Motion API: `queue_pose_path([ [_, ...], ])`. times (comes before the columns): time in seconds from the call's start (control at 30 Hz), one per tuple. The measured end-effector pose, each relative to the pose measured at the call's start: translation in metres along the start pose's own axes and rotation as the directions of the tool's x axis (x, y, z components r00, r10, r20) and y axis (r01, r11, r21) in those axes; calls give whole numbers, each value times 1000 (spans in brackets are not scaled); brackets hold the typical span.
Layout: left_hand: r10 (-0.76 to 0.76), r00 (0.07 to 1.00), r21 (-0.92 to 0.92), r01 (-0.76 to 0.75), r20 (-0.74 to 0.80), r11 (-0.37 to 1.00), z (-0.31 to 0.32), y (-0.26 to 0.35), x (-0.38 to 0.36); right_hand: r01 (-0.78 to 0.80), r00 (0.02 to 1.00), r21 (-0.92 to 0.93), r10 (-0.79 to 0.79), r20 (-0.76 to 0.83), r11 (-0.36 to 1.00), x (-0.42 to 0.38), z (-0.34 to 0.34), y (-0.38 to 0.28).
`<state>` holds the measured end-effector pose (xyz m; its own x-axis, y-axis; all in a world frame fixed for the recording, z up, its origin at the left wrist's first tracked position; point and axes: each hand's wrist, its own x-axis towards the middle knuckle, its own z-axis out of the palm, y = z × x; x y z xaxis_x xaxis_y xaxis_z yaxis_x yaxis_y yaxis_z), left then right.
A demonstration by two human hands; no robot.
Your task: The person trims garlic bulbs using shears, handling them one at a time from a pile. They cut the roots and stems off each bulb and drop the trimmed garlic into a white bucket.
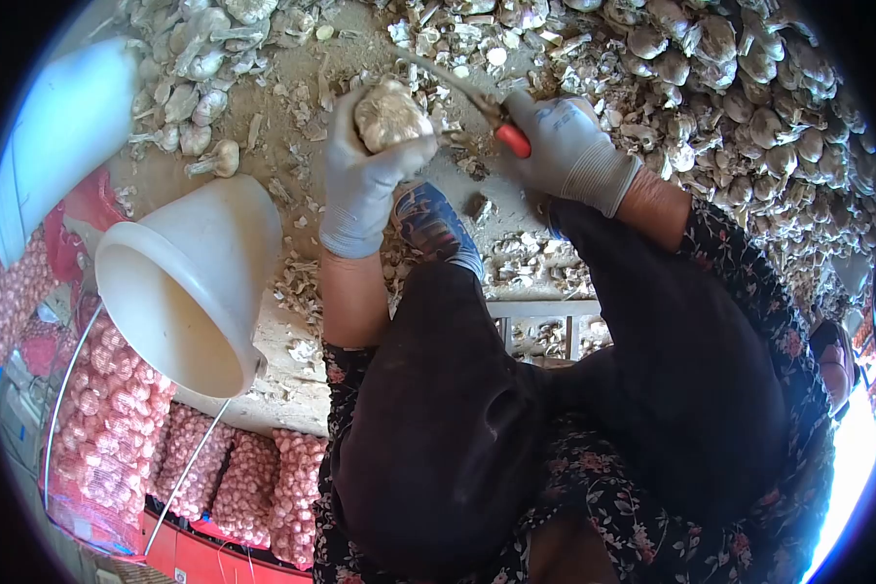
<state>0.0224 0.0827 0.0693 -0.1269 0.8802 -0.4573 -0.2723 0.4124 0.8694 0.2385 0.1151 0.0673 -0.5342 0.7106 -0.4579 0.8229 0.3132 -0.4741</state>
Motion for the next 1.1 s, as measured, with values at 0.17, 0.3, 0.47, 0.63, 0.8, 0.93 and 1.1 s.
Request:
queue_pose_path([
  [0.17, -21, 1000, 123, 19, 11, 992, -11, -12, 3, 136, 977, -115, -153, -150, 984, -14, -8, 8],
  [0.3, 124, 991, 365, -133, 49, 922, -11, -18, 4, 152, 971, -265, -194, -137, 952, -11, -12, 1],
  [0.47, 120, 985, 367, -159, 127, 917, -13, -17, 5, 134, 991, -309, -120, 66, 941, -3, -4, 0],
  [0.63, 52, 988, 366, -102, 143, 925, 0, -12, -2, -1, 995, -47, 5, 98, 999, 6, -2, 12],
  [0.8, -12, 1000, 40, 12, -3, 999, -13, -18, 4, 94, 988, -98, -106, -116, 991, -14, -6, 18],
  [0.93, 89, 994, 337, -108, 71, 935, -11, -23, 5, 128, 983, -285, -160, -92, 950, -8, -11, 2],
  [1.1, 68, 993, 171, -84, 95, 982, -4, -16, -5, 204, 975, -446, -222, 12, 871, 8, -4, 6],
])
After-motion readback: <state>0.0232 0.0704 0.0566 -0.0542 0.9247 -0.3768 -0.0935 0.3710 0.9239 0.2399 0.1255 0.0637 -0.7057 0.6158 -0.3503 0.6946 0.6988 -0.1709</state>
